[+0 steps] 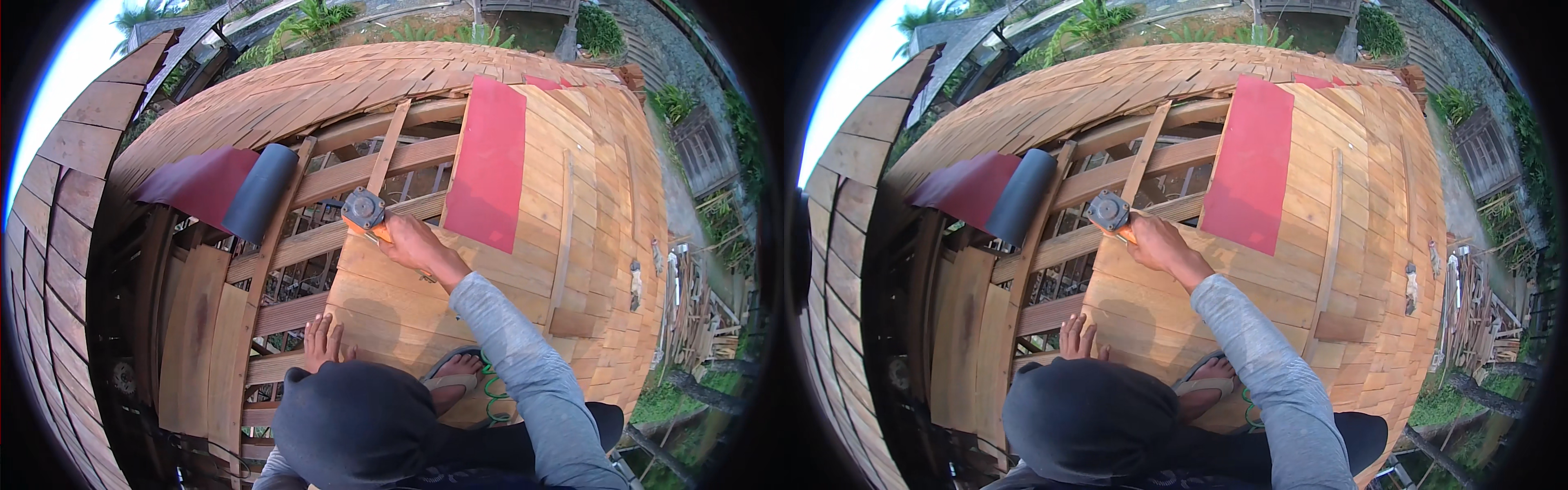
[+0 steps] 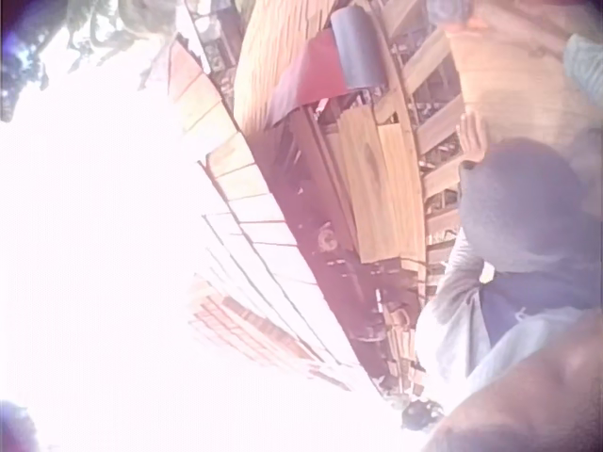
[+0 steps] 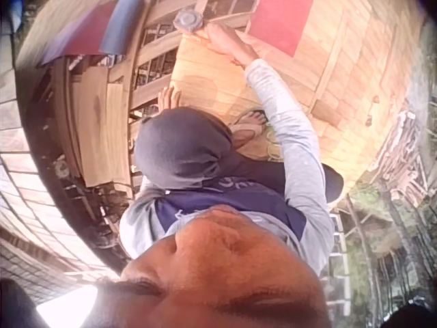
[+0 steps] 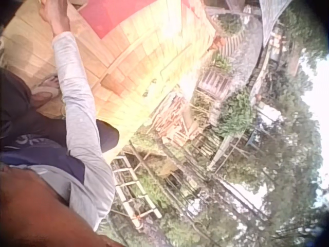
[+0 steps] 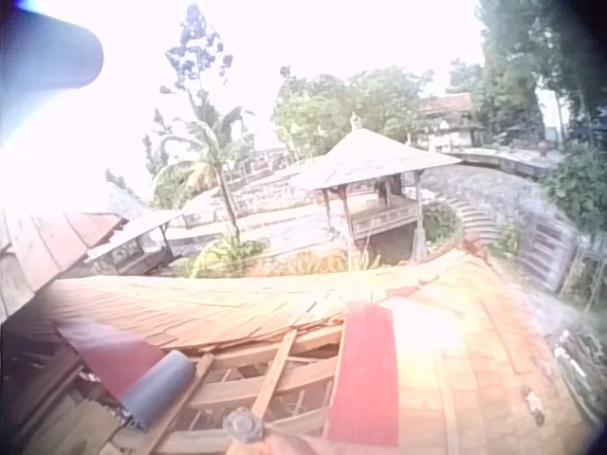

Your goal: The person installs wooden shingles on a curved roof structure using a pneumatic nail gun. The person positions each shingle, aligns it with the existing row, and secures it with the nail gun, occasionally adjusting the waterproof membrane underneath.

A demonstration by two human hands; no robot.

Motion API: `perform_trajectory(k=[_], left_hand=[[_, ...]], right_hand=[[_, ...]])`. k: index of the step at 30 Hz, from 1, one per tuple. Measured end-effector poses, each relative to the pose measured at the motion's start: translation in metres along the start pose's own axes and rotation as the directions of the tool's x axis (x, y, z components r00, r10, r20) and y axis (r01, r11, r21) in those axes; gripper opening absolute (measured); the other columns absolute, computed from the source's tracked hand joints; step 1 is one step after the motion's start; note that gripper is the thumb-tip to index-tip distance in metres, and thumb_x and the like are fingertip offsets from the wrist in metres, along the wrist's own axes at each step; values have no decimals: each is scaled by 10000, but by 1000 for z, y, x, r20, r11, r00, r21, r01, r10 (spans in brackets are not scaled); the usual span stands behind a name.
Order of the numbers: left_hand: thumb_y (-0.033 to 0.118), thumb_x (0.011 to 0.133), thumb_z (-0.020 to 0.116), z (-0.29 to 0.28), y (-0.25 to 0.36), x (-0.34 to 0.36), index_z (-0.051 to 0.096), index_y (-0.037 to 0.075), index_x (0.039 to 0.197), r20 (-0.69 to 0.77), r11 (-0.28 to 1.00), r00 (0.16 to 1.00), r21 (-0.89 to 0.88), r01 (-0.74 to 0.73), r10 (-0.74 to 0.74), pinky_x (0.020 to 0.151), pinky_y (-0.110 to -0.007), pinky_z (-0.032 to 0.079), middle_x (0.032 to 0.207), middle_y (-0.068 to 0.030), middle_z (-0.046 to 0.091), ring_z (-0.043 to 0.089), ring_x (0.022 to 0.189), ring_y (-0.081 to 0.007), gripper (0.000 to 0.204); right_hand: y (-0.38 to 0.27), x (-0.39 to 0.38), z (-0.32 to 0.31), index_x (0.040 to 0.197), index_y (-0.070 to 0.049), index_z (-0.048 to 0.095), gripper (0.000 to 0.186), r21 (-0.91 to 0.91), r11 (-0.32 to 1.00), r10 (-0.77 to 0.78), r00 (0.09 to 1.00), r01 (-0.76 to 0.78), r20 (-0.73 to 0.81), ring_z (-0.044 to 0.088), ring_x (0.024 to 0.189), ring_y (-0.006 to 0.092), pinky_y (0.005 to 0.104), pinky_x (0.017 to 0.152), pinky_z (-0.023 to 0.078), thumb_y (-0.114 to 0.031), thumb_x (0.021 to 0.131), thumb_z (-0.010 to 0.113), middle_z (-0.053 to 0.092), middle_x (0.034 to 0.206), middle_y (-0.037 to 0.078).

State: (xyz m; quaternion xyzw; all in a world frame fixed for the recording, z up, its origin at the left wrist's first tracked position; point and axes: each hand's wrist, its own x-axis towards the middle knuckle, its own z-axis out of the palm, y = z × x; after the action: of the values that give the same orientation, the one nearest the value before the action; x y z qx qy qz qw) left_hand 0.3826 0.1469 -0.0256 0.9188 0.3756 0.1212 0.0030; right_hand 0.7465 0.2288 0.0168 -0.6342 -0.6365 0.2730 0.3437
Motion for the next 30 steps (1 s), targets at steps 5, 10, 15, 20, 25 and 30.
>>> perform_trajectory(k=[5,10,15,20,25,30], left_hand=[[277,1008,608,-30,-71,-92,572,93,1452,34,936,988,315,-156,153,1213,-566,367,1558,-203,524,478,1476,-376,482],[269,1030,565,2,-24,-56,559,115,1467,202,977,964,89,-195,174,1200,-550,377,1567,-187,526,487,1470,-371,462],[260,1053,522,83,122,-8,545,137,1481,483,898,759,-181,-402,437,1187,-535,388,1575,-170,528,497,1464,-367,446],[252,1075,480,136,226,8,532,159,1496,688,846,539,-214,-489,486,1174,-520,398,1584,-153,530,506,1458,-362,434],[271,1088,461,141,243,10,552,178,1468,773,880,480,-204,-430,414,1168,-491,407,1576,-112,545,513,1451,-334,402],[217,1047,519,134,243,15,551,160,1459,751,877,494,-234,-420,437,1123,-475,437,1519,-121,572,540,1404,-315,417]], right_hand=[[-18,-2,20,1204,39,594,363,18,998,60,997,-59,-58,728,957,485,557,823,595,-59,867,685,744,976,282],[-29,-23,17,1168,36,613,292,45,995,94,993,-91,-73,735,952,478,563,828,585,-24,884,647,736,977,283],[20,-105,-6,1216,27,607,358,112,958,274,958,-265,-81,718,985,481,548,856,575,-91,886,678,731,1030,281],[84,-202,-81,1234,55,626,392,192,864,503,817,-466,-280,705,986,514,539,877,570,-129,892,677,726,993,328],[110,-260,-136,1250,68,621,404,489,723,680,629,-489,-376,739,744,306,444,716,590,-143,916,708,729,933,213],[148,-258,-89,1204,47,642,355,457,681,720,638,-571,-275,695,672,227,400,662,575,-138,912,725,718,928,158]])
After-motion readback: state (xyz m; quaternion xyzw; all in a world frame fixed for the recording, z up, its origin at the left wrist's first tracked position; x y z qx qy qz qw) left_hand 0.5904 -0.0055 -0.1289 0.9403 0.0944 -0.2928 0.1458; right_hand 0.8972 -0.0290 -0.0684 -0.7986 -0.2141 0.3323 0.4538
